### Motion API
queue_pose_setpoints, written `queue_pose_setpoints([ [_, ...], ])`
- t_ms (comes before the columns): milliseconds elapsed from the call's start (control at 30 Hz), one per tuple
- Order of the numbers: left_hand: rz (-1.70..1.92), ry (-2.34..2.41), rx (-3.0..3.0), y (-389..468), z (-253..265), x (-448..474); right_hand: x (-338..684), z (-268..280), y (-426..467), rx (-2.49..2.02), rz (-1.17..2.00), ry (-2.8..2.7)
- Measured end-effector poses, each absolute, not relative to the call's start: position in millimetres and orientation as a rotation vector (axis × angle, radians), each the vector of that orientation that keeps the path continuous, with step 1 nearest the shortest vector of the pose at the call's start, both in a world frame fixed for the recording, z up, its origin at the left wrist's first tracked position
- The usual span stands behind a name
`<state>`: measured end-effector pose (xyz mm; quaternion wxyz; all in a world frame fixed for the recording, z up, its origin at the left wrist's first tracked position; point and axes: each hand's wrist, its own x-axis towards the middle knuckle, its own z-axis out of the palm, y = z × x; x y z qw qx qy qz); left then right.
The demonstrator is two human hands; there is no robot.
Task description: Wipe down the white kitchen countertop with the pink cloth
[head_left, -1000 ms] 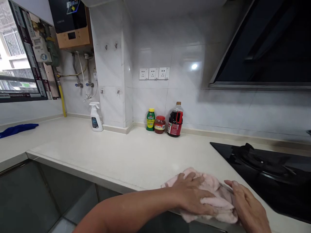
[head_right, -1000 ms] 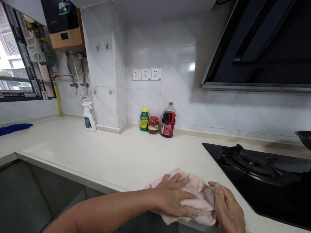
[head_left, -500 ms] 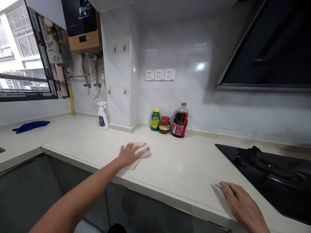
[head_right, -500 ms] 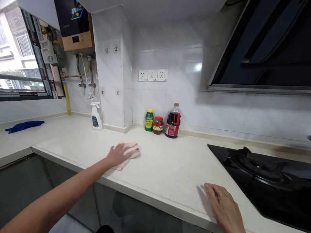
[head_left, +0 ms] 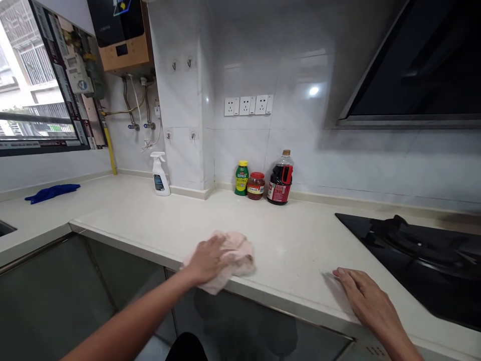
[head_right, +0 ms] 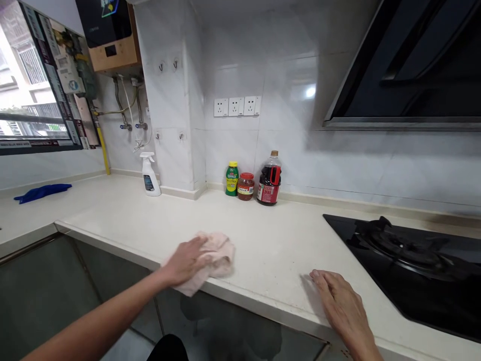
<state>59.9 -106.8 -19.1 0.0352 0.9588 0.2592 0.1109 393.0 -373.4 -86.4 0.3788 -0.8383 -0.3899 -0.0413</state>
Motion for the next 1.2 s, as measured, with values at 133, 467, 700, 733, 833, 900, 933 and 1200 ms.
queue_pose_setpoints([
  [133, 0.366, 0.206, 2.934, -190.3, -30.1, 133.1, 392.6, -84.7, -374.8, -2.157, -0.098, -0.977],
  [467, 0.4, -0.243, 3.104, -292.2, -57.1, 201.1, 399.5, -81.5, -381.8, -2.044, -0.037, -0.871],
  [700, 0.954, -0.058, 3.39, -306.9, -95.4, 238.2, 404.3, -79.0, -387.6, -1.956, 0.081, -0.608],
  [733, 1.094, -0.048, 3.401, -308.4, -99.6, 240.5, 406.3, -79.7, -388.4, -1.958, 0.087, -0.598],
  [833, 1.489, -0.043, 3.365, -303.9, -102.7, 233.8, 413.2, -85.4, -388.9, -2.023, 0.03, -0.706],
  [900, 1.556, -0.058, 3.355, -294.4, -97.7, 221.1, 417.6, -91.2, -387.8, -2.071, -0.049, -0.863],
  [933, 1.532, -0.068, 3.363, -288.2, -94.0, 213.1, 419.6, -94.0, -386.9, -2.088, -0.084, -0.929],
  [1200, 1.162, -0.184, 3.43, -198.9, -74.1, 110.4, 429.5, -105.7, -381.4, -2.279, -0.187, -1.06],
])
